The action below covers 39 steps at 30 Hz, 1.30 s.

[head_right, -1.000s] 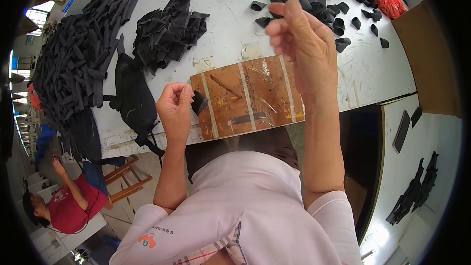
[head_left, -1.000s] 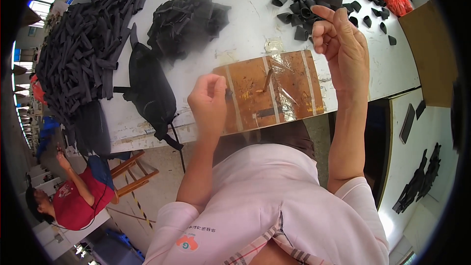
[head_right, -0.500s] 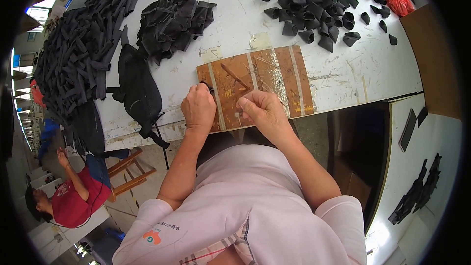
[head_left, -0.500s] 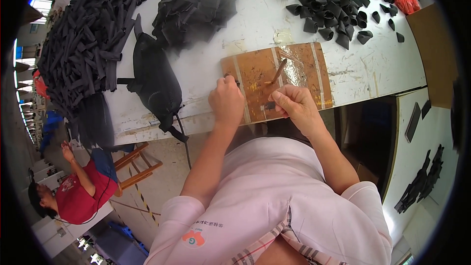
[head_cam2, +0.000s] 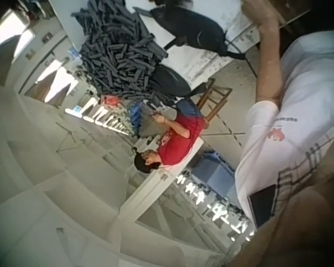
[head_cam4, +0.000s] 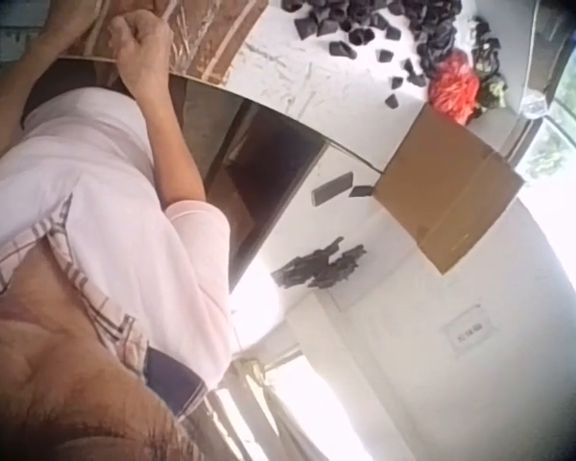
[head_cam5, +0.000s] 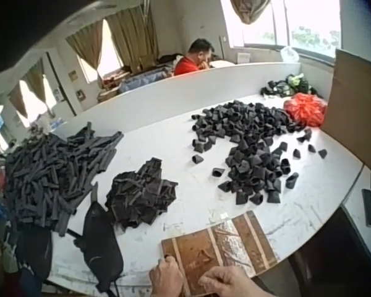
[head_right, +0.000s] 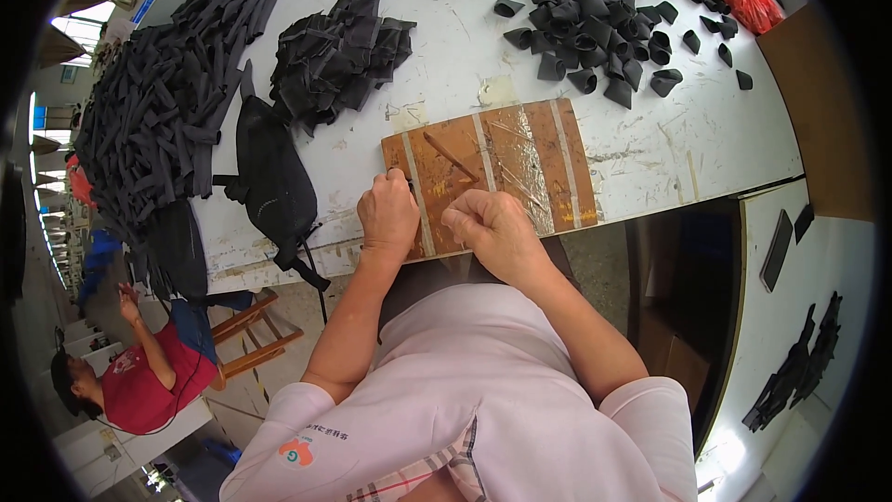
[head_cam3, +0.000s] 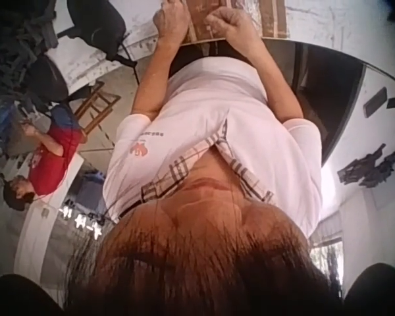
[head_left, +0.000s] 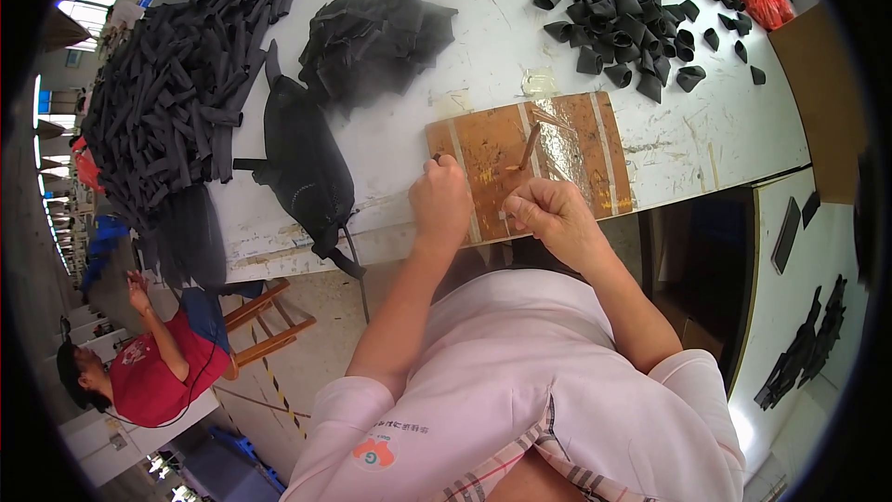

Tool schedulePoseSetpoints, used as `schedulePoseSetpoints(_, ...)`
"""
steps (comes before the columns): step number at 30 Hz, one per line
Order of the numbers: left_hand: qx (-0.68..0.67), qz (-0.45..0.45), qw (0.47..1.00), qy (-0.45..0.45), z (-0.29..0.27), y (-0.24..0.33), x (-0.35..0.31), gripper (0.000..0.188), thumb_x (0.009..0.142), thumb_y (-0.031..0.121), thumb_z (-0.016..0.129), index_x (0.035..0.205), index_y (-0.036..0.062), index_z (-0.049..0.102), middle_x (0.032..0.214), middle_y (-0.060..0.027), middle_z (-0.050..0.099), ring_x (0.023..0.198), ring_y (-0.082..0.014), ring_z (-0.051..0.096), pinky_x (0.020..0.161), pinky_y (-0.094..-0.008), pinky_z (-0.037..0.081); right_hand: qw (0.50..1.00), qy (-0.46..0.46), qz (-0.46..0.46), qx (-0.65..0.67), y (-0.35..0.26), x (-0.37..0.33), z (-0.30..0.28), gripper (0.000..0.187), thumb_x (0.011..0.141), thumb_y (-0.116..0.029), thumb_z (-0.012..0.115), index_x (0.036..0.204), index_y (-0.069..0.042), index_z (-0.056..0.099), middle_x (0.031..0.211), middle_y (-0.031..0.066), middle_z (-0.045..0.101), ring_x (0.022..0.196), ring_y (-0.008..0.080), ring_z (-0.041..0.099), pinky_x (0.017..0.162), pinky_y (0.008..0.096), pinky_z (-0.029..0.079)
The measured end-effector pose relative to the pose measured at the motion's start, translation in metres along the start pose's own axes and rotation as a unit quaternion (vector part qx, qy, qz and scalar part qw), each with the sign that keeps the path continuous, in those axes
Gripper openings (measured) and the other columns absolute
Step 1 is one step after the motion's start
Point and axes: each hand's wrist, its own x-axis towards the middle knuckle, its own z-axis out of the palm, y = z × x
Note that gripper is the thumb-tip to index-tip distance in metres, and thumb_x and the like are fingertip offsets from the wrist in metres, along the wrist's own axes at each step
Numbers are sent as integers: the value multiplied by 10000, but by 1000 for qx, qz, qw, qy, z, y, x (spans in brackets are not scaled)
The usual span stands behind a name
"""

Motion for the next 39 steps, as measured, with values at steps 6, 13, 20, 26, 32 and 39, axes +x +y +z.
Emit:
schedulePoseSetpoints(6,-10,17,1000,21,0,-3,0,71,737,52,559,744,-11,525,725,-195,577,651,-357,594,581,-420,486,998,-33,5,-61,-10,1,-5,192,856,-124,530,773,42,579,644,43,578,605,82,532,568,227,452)
schedulePoseSetpoints(13,-19,43,999,-6,-4,0,5,48,694,14,570,703,-6,528,659,-195,584,589,-321,607,540,-371,503,996,-36,-19,-82,-12,2,-5,176,838,-110,540,755,39,582,614,56,577,590,94,554,559,247,454)
schedulePoseSetpoints(20,-61,-3,998,22,-10,-7,8,100,685,37,605,723,-51,575,615,-203,589,610,-316,613,588,-374,498,993,-5,-69,-92,-13,1,-3,140,780,-78,555,741,55,577,621,158,570,547,269,537,546,343,437)
schedulePoseSetpoints(26,-674,-109,720,-120,-54,-4,-21,122,774,47,598,853,-43,578,642,-115,590,584,-122,567,554,-244,461,951,135,-215,-178,-27,-6,6,121,707,-80,673,766,-16,589,695,98,545,563,229,539,506,302,440)
schedulePoseSetpoints(32,-545,25,833,91,-76,34,-45,73,788,19,590,848,-12,562,655,-74,598,581,-100,576,535,-250,467,905,194,-332,-184,-37,-7,13,176,677,-58,695,811,-24,587,726,77,544,577,193,552,473,283,448)
schedulePoseSetpoints(39,-579,20,807,115,-79,47,-42,88,785,0,603,863,-26,573,699,-63,600,609,-90,570,558,-219,467,903,197,-341,-170,-49,-2,7,163,697,-33,660,835,-8,578,738,84,539,579,209,552,482,298,454)
